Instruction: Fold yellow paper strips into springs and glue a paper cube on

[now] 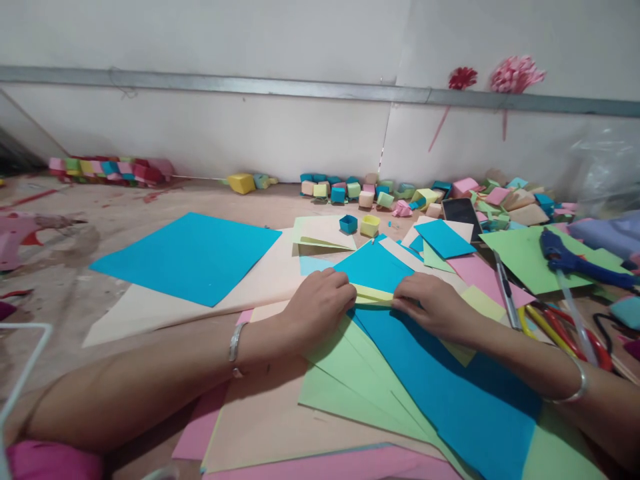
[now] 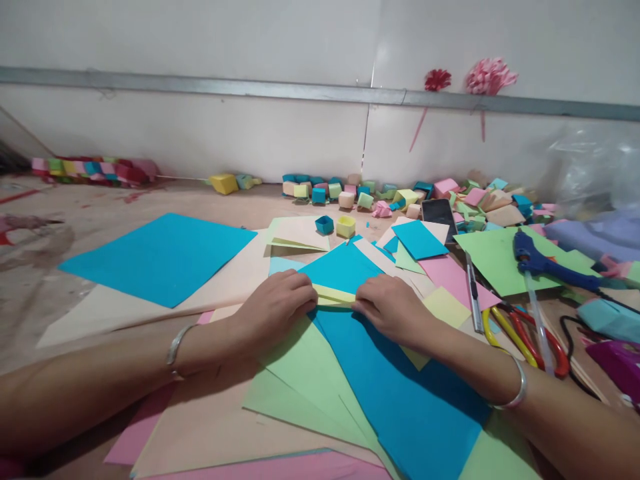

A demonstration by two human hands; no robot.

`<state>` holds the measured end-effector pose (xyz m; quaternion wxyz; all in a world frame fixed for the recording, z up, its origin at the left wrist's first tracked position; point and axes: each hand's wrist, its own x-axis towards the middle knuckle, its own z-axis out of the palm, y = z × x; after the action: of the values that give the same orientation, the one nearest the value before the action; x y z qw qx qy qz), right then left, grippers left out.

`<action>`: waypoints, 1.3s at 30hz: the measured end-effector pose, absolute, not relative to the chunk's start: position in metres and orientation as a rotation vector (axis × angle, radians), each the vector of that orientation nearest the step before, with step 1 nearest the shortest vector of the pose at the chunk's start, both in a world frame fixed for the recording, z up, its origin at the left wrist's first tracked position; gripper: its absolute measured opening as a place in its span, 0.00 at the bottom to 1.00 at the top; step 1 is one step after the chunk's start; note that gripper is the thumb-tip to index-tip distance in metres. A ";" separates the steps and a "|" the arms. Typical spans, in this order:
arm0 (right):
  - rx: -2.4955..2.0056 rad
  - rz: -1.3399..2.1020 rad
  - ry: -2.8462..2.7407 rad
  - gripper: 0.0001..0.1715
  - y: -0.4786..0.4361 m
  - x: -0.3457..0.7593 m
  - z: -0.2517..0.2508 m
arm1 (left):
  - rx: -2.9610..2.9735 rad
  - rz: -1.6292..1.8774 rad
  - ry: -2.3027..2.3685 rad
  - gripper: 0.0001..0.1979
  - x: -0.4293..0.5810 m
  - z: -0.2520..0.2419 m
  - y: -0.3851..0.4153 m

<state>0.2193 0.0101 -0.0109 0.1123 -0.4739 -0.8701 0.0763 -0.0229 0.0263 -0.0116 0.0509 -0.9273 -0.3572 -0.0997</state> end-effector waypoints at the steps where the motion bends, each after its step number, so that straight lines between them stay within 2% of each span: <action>1: -1.414 0.241 -2.546 0.14 0.010 0.219 -0.010 | -2.809 -0.315 -1.084 0.12 -0.023 -0.012 0.027; 6: -1.457 0.259 -2.520 0.16 0.004 0.216 -0.007 | -2.815 -0.357 -1.070 0.12 -0.023 -0.015 0.031; 11: -1.414 0.336 -2.415 0.12 0.001 0.215 -0.009 | -2.878 -0.305 -1.074 0.11 -0.024 -0.015 0.031; 14: -1.482 0.363 -2.416 0.13 0.002 0.214 -0.009 | -2.920 -0.293 -1.146 0.11 -0.023 -0.015 0.032; 19: -1.619 0.274 -2.480 0.17 0.003 0.212 -0.008 | -3.023 -0.374 -1.280 0.10 -0.022 -0.013 0.034; 22: -1.614 0.207 -2.518 0.17 0.001 0.212 -0.009 | -3.056 -0.392 -1.316 0.09 -0.022 -0.011 0.033; 34: -1.419 0.605 -2.306 0.07 -0.003 0.209 -0.008 | -3.132 -0.391 -1.317 0.08 -0.023 -0.009 0.034; 39: -1.481 0.566 -2.379 0.10 -0.005 0.208 -0.007 | -3.129 -0.329 -1.285 0.09 -0.023 -0.005 0.035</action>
<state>0.2082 -0.0051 -0.0068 0.1409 -0.5130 -0.8237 0.1960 -0.0233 0.0345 -0.0050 -0.1279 -0.9131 -0.3750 -0.0960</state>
